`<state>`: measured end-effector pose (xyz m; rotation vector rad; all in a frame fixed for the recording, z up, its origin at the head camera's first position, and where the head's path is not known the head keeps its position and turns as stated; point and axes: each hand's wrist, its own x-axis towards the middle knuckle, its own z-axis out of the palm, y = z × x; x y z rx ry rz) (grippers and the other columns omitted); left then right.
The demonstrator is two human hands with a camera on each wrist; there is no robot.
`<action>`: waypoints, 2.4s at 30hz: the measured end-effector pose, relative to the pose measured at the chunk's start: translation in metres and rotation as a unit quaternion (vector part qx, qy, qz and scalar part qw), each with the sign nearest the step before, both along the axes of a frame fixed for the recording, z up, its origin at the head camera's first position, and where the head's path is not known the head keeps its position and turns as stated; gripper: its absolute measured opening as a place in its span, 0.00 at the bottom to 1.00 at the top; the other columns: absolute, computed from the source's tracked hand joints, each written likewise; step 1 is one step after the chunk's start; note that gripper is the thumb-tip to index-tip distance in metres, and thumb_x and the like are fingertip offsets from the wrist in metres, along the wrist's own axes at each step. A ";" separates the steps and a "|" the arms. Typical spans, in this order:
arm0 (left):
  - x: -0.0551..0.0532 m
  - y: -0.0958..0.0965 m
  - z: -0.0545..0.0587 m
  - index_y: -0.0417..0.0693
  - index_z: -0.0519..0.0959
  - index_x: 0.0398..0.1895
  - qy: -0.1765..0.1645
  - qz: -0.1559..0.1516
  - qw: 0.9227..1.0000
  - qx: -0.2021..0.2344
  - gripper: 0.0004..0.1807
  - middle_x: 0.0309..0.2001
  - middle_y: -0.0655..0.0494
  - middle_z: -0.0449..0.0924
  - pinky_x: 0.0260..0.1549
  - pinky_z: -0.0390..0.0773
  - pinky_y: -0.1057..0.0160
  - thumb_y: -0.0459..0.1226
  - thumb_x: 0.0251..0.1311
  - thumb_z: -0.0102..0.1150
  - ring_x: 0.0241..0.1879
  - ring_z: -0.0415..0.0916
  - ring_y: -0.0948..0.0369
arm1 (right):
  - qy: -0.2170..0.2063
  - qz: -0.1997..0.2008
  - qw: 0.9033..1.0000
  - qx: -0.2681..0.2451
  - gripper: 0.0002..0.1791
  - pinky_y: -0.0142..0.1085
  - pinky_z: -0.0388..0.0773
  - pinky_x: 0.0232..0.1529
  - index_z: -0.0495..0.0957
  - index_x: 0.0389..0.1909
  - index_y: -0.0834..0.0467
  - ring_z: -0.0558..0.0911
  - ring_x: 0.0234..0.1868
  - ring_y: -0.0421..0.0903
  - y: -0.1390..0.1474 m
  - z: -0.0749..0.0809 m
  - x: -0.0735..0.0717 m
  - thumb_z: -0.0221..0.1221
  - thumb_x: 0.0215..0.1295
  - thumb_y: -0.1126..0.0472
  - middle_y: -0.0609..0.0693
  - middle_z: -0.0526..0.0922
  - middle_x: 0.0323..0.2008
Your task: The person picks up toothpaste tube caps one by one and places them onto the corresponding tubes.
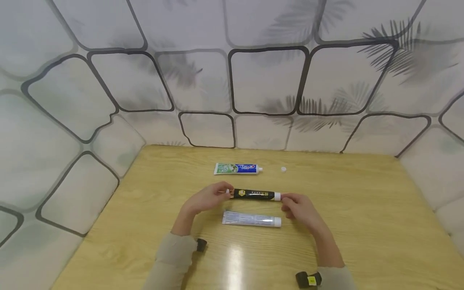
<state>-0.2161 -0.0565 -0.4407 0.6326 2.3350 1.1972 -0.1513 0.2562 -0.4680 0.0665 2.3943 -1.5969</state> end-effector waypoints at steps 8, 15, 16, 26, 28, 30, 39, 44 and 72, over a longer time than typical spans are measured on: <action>-0.020 0.002 0.011 0.36 0.71 0.65 0.057 0.034 0.997 -0.028 0.21 0.64 0.39 0.72 0.58 0.72 0.45 0.36 0.73 0.48 0.60 0.71 0.42 | 0.075 -0.006 0.994 0.078 0.23 0.34 0.81 0.36 0.72 0.58 0.76 0.83 0.40 0.45 0.021 0.003 -0.019 0.55 0.74 0.61 0.67 0.82 0.48; -0.055 0.010 0.014 0.37 0.72 0.63 0.109 0.055 0.991 -0.060 0.19 0.63 0.37 0.70 0.63 0.66 0.45 0.35 0.73 0.50 0.68 0.61 0.41 | 0.095 -0.032 0.988 0.120 0.24 0.33 0.79 0.32 0.71 0.59 0.76 0.83 0.37 0.47 0.029 0.000 -0.048 0.57 0.71 0.61 0.69 0.80 0.47; -0.061 0.013 0.015 0.37 0.71 0.63 0.112 0.054 0.990 -0.061 0.19 0.63 0.37 0.69 0.62 0.66 0.44 0.35 0.73 0.50 0.67 0.61 0.41 | 0.097 -0.035 0.987 0.122 0.25 0.32 0.79 0.32 0.71 0.59 0.76 0.83 0.37 0.47 0.031 0.000 -0.053 0.57 0.71 0.60 0.69 0.80 0.48; -0.103 0.037 -0.002 0.41 0.68 0.69 0.127 -0.025 0.985 -0.112 0.23 0.66 0.40 0.69 0.64 0.66 0.47 0.37 0.74 0.51 0.66 0.66 0.45 | 0.122 -0.086 0.977 0.149 0.26 0.33 0.76 0.34 0.72 0.58 0.75 0.82 0.38 0.51 0.022 -0.016 -0.089 0.59 0.67 0.60 0.68 0.81 0.44; -0.107 0.040 -0.005 0.44 0.68 0.70 0.133 -0.043 0.980 -0.141 0.24 0.65 0.43 0.72 0.65 0.65 0.48 0.39 0.74 0.52 0.64 0.68 0.46 | 0.132 -0.088 0.975 0.155 0.26 0.38 0.77 0.37 0.72 0.58 0.74 0.81 0.41 0.57 0.020 -0.016 -0.091 0.60 0.66 0.60 0.68 0.81 0.44; -0.108 0.044 -0.007 0.48 0.70 0.69 0.139 -0.055 0.974 -0.167 0.23 0.63 0.45 0.74 0.65 0.63 0.47 0.41 0.73 0.53 0.63 0.68 0.46 | 0.139 -0.089 0.973 0.161 0.26 0.43 0.77 0.41 0.72 0.58 0.74 0.80 0.44 0.59 0.019 -0.015 -0.092 0.60 0.66 0.60 0.68 0.81 0.44; -0.107 0.045 -0.014 0.51 0.73 0.66 0.169 -0.100 0.964 -0.181 0.21 0.60 0.45 0.74 0.63 0.67 0.49 0.40 0.71 0.56 0.62 0.69 0.48 | 0.109 -0.089 0.980 0.143 0.29 0.52 0.76 0.49 0.68 0.64 0.70 0.78 0.51 0.63 0.010 -0.015 -0.097 0.58 0.68 0.58 0.69 0.78 0.51; -0.105 0.047 -0.015 0.58 0.68 0.68 0.206 -0.129 0.952 -0.186 0.24 0.59 0.45 0.74 0.60 0.71 0.52 0.39 0.71 0.56 0.58 0.72 0.51 | 0.102 -0.107 0.978 0.150 0.29 0.50 0.75 0.46 0.69 0.64 0.68 0.78 0.49 0.60 0.008 -0.019 -0.098 0.58 0.66 0.56 0.67 0.78 0.50; -0.088 0.027 0.007 0.61 0.66 0.74 0.189 -0.130 0.970 -0.076 0.26 0.54 0.50 0.71 0.46 0.72 0.58 0.41 0.75 0.50 0.47 0.68 0.58 | 0.125 -0.121 0.967 0.187 0.20 0.42 0.72 0.39 0.79 0.53 0.61 0.80 0.43 0.56 0.009 -0.026 -0.102 0.57 0.67 0.53 0.61 0.82 0.45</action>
